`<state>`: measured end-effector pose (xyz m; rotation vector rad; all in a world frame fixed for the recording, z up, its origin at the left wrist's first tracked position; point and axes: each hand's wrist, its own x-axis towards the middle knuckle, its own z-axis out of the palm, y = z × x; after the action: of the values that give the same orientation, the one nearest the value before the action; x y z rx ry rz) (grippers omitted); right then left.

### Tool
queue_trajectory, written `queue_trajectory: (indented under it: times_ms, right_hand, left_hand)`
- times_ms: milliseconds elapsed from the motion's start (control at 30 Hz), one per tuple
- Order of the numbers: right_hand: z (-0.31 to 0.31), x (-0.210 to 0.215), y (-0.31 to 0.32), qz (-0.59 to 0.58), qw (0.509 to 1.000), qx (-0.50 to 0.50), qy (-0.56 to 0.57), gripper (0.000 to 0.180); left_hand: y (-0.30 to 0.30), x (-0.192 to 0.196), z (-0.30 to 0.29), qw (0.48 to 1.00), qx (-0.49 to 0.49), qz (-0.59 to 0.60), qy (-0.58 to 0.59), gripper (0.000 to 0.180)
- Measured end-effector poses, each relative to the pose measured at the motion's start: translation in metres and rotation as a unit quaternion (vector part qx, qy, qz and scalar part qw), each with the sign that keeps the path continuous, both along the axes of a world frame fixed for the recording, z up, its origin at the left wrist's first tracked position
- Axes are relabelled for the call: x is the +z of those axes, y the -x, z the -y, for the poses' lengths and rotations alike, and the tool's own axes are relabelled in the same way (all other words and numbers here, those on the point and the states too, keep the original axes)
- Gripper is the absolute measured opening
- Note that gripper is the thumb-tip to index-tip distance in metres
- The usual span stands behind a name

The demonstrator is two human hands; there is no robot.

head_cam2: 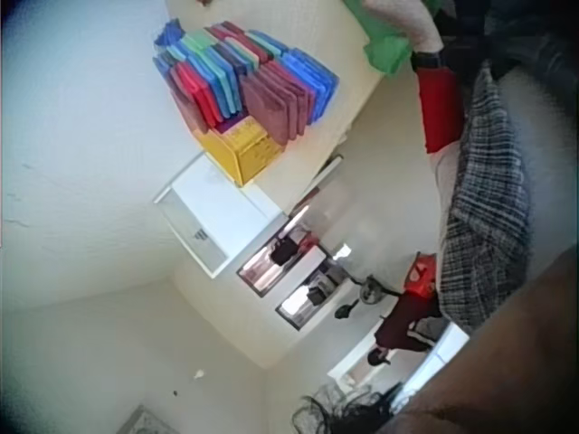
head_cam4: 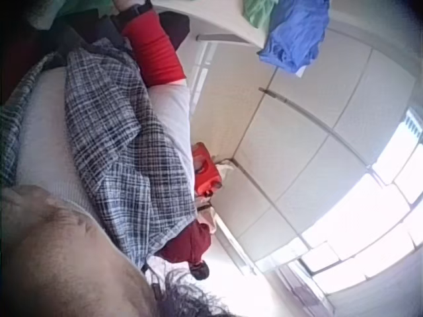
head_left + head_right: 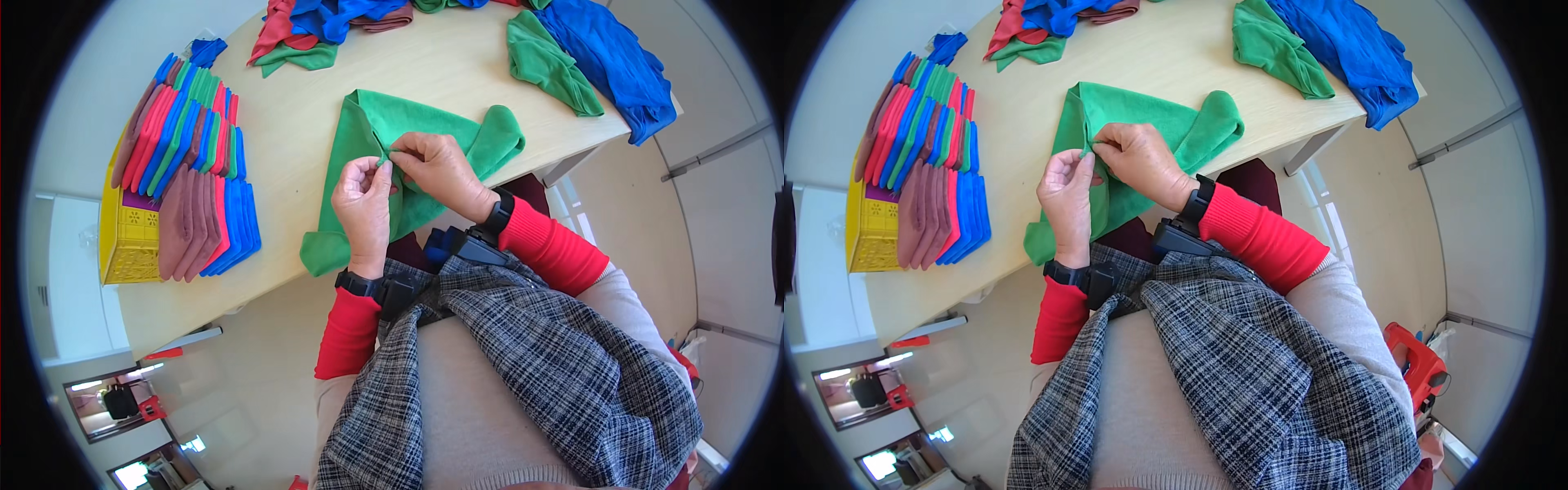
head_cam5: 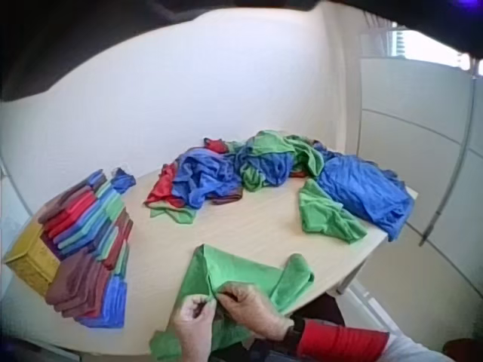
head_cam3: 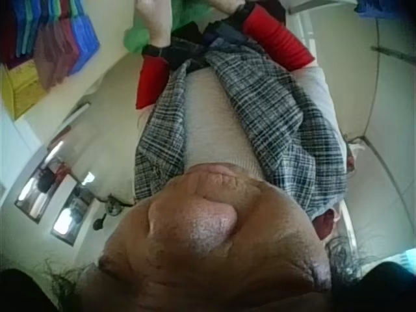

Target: Folding colorful pieces of fabric neatly on a workbench.

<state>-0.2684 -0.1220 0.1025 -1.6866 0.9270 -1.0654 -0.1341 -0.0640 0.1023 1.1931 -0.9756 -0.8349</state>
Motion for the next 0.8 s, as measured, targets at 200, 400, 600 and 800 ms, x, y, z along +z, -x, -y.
queue_trajectory:
  times_ms: [200, 400, 600, 800]
  right_hand:
    - [-0.006, 0.004, 0.002, -0.031, 0.998, 0.000, 0.046, 0.017]
    - [-0.010, 0.012, 0.006, -0.029, 0.998, 0.035, 0.053, 0.019]
    - [-0.008, 0.007, 0.002, -0.067, 0.995, 0.014, 0.075, 0.021]
    - [-0.006, 0.006, 0.020, -0.076, 0.991, 0.007, 0.106, 0.017]
  left_hand:
    - [0.003, -0.001, -0.003, 1.000, 0.003, 0.013, 0.010, 0.008]
    - [-0.003, -0.001, -0.006, 0.999, 0.003, 0.037, 0.005, 0.018]
    - [-0.003, -0.001, -0.005, 0.999, -0.011, 0.042, 0.010, 0.024]
    - [-0.056, -0.005, 0.062, 0.973, 0.007, 0.231, -0.013, 0.020]
